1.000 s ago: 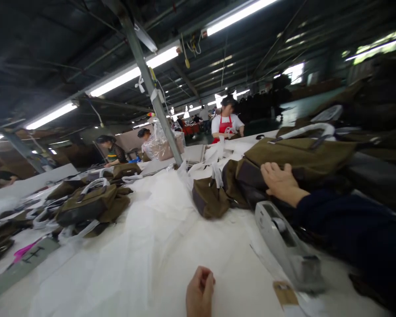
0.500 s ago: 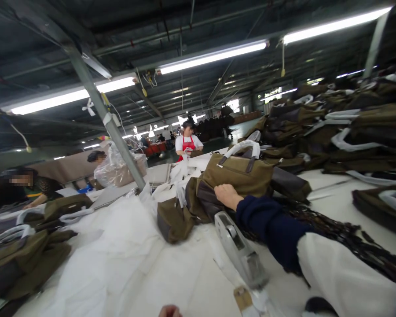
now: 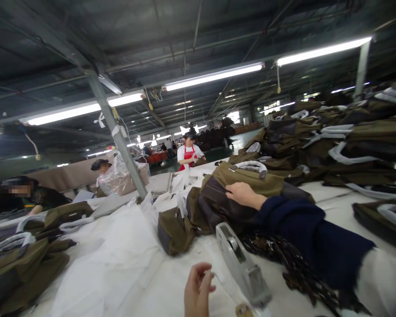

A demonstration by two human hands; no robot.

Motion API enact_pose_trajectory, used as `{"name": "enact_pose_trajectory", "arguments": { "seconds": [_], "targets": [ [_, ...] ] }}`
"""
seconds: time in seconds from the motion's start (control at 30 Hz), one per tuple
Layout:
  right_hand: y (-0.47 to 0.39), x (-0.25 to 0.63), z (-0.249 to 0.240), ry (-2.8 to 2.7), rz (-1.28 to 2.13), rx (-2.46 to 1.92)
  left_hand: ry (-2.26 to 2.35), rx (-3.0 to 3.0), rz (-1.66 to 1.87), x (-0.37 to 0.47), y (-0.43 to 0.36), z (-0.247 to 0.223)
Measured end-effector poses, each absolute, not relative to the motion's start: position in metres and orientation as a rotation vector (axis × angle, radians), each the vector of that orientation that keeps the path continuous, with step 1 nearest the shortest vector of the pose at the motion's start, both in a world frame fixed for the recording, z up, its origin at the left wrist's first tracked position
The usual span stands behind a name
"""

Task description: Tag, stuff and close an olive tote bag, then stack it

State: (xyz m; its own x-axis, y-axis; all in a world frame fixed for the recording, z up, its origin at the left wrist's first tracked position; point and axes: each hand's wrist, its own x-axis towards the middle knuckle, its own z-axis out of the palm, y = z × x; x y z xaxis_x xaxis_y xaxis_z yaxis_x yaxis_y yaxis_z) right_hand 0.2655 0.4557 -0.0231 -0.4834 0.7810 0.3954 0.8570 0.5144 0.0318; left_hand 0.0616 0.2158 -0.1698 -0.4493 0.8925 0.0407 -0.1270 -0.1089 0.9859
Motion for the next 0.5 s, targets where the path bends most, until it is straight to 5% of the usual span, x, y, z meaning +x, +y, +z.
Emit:
{"name": "enact_pose_trajectory", "arguments": {
  "seconds": [0.2, 0.4, 0.5],
  "targets": [
    [0.449, 0.302, 0.0, -2.41, -0.153, -1.233, 0.683, 0.427, 1.526, 0.135, 0.312, -0.104],
    [0.432, 0.321, 0.007, -2.484, 0.425, -0.948, 0.519, 0.361, 1.462, 0.193, 0.381, -0.107],
    [0.439, 0.332, 0.006, -2.429, 0.309, -0.979, 0.463, 0.365, 1.437, 0.206, 0.386, -0.11]
  ]
}}
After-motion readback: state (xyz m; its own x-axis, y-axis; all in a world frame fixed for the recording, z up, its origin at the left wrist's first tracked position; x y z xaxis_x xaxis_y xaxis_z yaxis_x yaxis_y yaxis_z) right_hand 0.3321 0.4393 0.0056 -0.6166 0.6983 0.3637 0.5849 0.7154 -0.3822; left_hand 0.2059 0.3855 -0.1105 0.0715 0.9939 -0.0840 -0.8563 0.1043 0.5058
